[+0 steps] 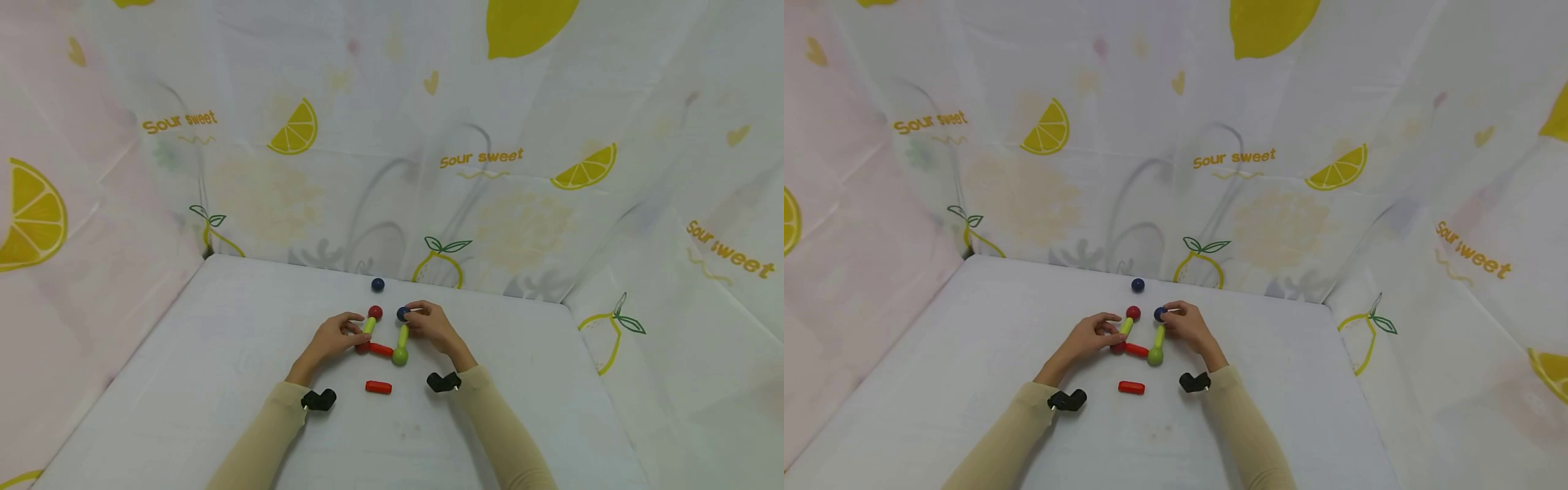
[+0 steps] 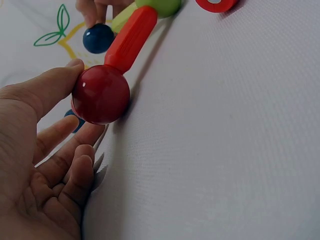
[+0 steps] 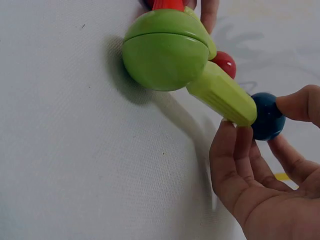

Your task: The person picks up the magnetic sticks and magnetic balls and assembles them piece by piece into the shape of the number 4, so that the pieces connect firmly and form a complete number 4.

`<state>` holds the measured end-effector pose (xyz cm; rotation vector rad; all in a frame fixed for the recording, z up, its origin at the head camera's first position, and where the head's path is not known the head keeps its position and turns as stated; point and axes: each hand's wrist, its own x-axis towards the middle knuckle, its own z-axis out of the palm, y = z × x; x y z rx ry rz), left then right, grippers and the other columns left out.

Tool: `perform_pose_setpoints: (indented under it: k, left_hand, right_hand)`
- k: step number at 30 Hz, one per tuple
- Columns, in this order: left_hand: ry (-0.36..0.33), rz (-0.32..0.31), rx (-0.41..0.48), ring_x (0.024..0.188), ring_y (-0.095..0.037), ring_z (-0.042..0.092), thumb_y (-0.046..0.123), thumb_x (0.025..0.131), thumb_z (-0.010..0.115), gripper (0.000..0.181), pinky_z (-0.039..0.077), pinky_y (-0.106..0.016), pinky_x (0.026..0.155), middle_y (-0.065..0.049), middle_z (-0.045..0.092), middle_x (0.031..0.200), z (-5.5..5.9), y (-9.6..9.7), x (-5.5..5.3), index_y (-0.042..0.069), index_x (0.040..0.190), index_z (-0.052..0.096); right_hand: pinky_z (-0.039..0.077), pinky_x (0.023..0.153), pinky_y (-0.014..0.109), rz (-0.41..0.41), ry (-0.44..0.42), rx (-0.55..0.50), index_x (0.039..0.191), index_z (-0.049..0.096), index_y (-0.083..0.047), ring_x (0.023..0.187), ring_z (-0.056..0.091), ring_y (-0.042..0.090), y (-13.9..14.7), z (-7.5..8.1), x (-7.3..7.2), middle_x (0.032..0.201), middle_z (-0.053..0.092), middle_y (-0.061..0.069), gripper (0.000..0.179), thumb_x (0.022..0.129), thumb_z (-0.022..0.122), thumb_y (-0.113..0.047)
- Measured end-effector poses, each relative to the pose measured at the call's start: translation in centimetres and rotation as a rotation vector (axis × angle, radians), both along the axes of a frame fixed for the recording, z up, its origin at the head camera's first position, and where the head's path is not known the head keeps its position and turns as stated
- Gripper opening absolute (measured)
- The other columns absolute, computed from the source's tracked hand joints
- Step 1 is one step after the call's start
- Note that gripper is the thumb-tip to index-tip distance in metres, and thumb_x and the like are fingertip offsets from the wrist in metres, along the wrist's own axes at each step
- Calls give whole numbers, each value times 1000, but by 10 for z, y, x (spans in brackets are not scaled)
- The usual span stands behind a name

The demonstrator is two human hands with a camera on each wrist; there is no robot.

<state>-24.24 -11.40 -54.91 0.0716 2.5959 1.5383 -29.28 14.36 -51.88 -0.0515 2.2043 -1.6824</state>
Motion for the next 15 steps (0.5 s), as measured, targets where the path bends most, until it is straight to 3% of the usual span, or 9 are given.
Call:
perform_pose_setpoints:
  k: [6,15]
  left_hand:
    - [8,-8,-7,84,-16,61,34,88,82,51,49,-29,73,-2,74,97,1,0,2,9,130,67]
    - [19,-18,-10,83,-14,60,35,88,81,51,48,-27,73,-2,74,97,0,-1,0,9,130,67]
  right_hand:
    - [58,84,31,11,-60,-103,134,59,1,93,63,19,5,0,2,129,61,20,37,101,58,-14]
    - [58,77,27,16,-110,-174,133,57,5,84,64,17,10,-5,3,120,63,16,36,101,55,-11]
